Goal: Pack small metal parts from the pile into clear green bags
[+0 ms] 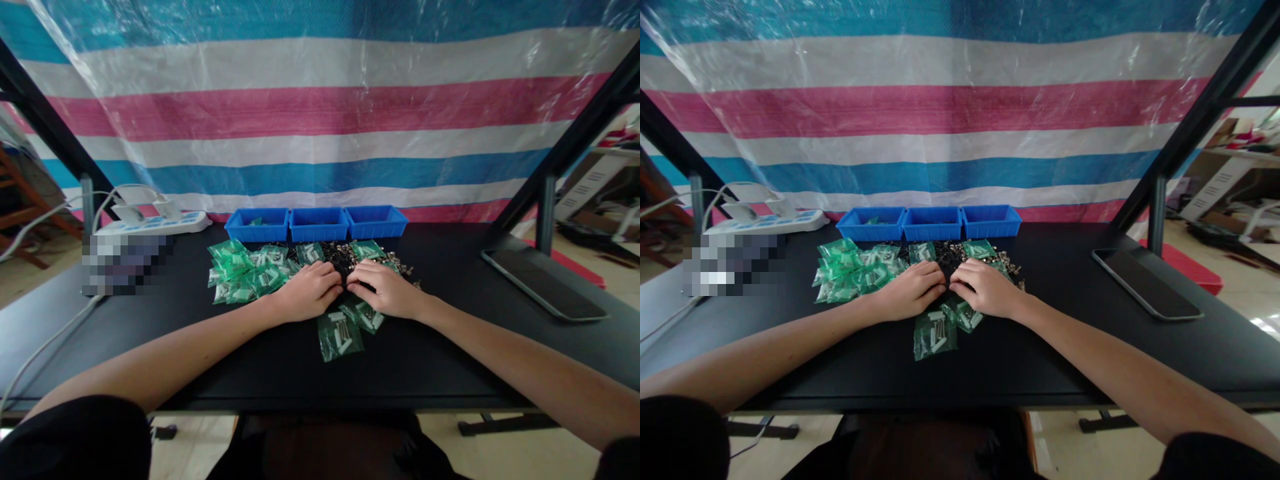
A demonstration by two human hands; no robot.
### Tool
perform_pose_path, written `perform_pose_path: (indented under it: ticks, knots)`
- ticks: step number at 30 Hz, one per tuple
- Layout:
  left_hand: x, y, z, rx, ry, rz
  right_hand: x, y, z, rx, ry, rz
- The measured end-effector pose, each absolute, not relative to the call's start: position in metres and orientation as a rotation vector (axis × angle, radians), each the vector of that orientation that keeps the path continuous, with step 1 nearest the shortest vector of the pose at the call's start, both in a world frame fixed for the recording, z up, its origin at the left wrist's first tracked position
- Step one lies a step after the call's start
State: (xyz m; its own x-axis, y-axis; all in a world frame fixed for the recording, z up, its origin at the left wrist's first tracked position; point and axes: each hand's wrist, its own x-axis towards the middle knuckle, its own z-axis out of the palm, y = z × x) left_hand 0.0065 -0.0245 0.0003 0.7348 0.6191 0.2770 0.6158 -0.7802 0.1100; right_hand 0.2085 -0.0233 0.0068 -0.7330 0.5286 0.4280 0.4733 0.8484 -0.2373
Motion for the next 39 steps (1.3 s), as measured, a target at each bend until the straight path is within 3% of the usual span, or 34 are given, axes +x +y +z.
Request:
perform_pose_path:
  ticks: [39]
  knots:
    - [0.0065, -0.0232, -0.0012, 2.945, 0.991, 0.438, 0.2093, -0.0226, 0.0054, -0.788, -2.521, 0.172]
